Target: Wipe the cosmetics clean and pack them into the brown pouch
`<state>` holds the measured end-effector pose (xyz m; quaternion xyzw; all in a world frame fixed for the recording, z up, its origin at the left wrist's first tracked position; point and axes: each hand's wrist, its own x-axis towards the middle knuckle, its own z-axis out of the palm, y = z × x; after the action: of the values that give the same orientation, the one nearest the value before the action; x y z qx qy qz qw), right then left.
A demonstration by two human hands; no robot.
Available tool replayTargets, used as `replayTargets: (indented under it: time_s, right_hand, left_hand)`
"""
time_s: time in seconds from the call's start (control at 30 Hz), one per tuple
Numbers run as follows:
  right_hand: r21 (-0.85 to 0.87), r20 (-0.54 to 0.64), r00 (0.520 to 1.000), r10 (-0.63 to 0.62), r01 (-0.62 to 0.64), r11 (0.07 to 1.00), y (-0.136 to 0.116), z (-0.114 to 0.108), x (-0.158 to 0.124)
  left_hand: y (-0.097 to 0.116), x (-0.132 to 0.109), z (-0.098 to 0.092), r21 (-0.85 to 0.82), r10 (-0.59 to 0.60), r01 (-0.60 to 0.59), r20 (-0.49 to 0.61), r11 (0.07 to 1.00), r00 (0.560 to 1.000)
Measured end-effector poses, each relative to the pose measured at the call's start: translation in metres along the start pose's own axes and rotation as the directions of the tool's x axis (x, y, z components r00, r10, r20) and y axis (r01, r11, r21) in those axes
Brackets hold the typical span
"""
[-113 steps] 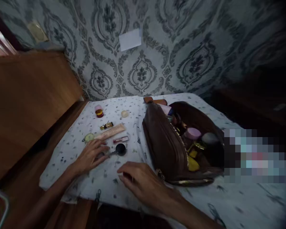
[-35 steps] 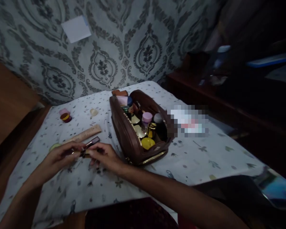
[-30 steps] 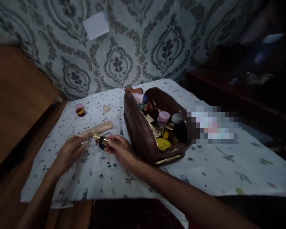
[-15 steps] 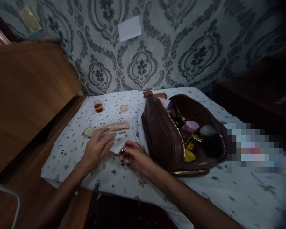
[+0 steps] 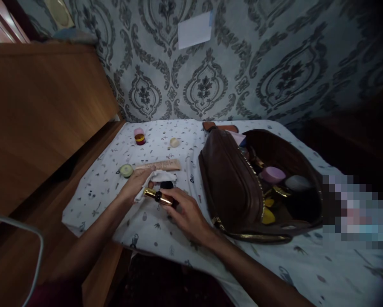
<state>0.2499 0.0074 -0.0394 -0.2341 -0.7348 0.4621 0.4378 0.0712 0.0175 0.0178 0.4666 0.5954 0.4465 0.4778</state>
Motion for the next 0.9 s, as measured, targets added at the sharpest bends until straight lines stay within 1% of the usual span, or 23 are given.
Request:
replayTargets:
  time_s: [0.03,0.1,0.17,0.2,0.27,0.33,0.37,0.4,0.47,0.5,0.57,0.67,0.77,0.83,0.9]
  right_hand:
    - [0.018,0.0,1.0,0.008,-0.008,1.0,-0.001,0.001,0.0]
    - [0.14,-0.001,0.996,0.094,-0.092,0.986,-0.001,0.002,0.001]
    - [0.305,0.028,0.979,0.201,-0.2,0.931,0.0,0.003,0.003]
    - [0.372,0.042,0.97,0.239,-0.237,0.897,0.001,0.003,0.004]
    - [0.451,0.048,0.96,0.277,-0.268,0.851,0.002,0.002,0.006]
    - [0.484,0.034,0.959,0.282,-0.263,0.835,0.002,0.001,0.008]
    - [0.5,0.028,0.959,0.283,-0.258,0.827,0.001,0.001,0.008]
    - [0.519,0.014,0.959,0.284,-0.25,0.818,0.0,0.001,0.008]
    - [0.559,-0.024,0.954,0.299,-0.235,0.795,-0.002,0.002,0.009]
    - [0.578,-0.042,0.949,0.314,-0.233,0.782,-0.003,0.003,0.009]
    - [0.608,-0.069,0.931,0.359,-0.246,0.755,-0.006,0.003,0.01]
    - [0.665,-0.067,0.893,0.444,-0.292,0.688,-0.008,0.0,0.012]
    - [0.739,-0.094,0.84,0.534,-0.3,0.603,-0.007,-0.005,0.014]
    - [0.774,-0.088,0.81,0.579,-0.311,0.552,-0.006,-0.008,0.015]
    - [0.797,-0.045,0.797,0.602,-0.335,0.503,-0.005,-0.008,0.016]
  left_hand:
    - [-0.004,-0.002,0.003,-0.051,-0.029,0.028,-0.005,0.998,1.0]
    - [-0.012,-0.007,0.012,-0.131,-0.022,0.019,-0.024,0.991,0.999]
    - [-0.018,-0.014,0.022,-0.207,0.015,-0.032,-0.081,0.978,0.997]
    - [-0.02,-0.018,0.026,-0.208,0.057,-0.08,-0.113,0.975,0.992]
    - [-0.02,-0.023,0.031,-0.107,0.18,-0.194,-0.129,0.975,0.975]
    - [-0.019,-0.028,0.032,0.093,0.321,-0.314,-0.068,0.945,0.945]
    - [-0.018,-0.03,0.032,0.215,0.388,-0.375,-0.023,0.902,0.921]
    - [-0.018,-0.032,0.032,0.335,0.45,-0.43,0.021,0.838,0.893]
    - [-0.02,-0.035,0.031,0.53,0.551,-0.508,0.089,0.679,0.83]
    - [-0.023,-0.037,0.032,0.601,0.586,-0.525,0.114,0.602,0.802]
    - [-0.029,-0.04,0.034,0.71,0.631,-0.523,0.142,0.472,0.762]
    - [-0.04,-0.044,0.037,0.83,0.701,-0.488,0.179,0.269,0.69]
    - [-0.047,-0.049,0.039,0.869,0.755,-0.487,0.257,0.092,0.603]
    - [-0.049,-0.052,0.038,0.873,0.773,-0.488,0.297,0.019,0.561]
    - [-0.049,-0.054,0.036,0.879,0.782,-0.477,0.307,-0.013,0.543]
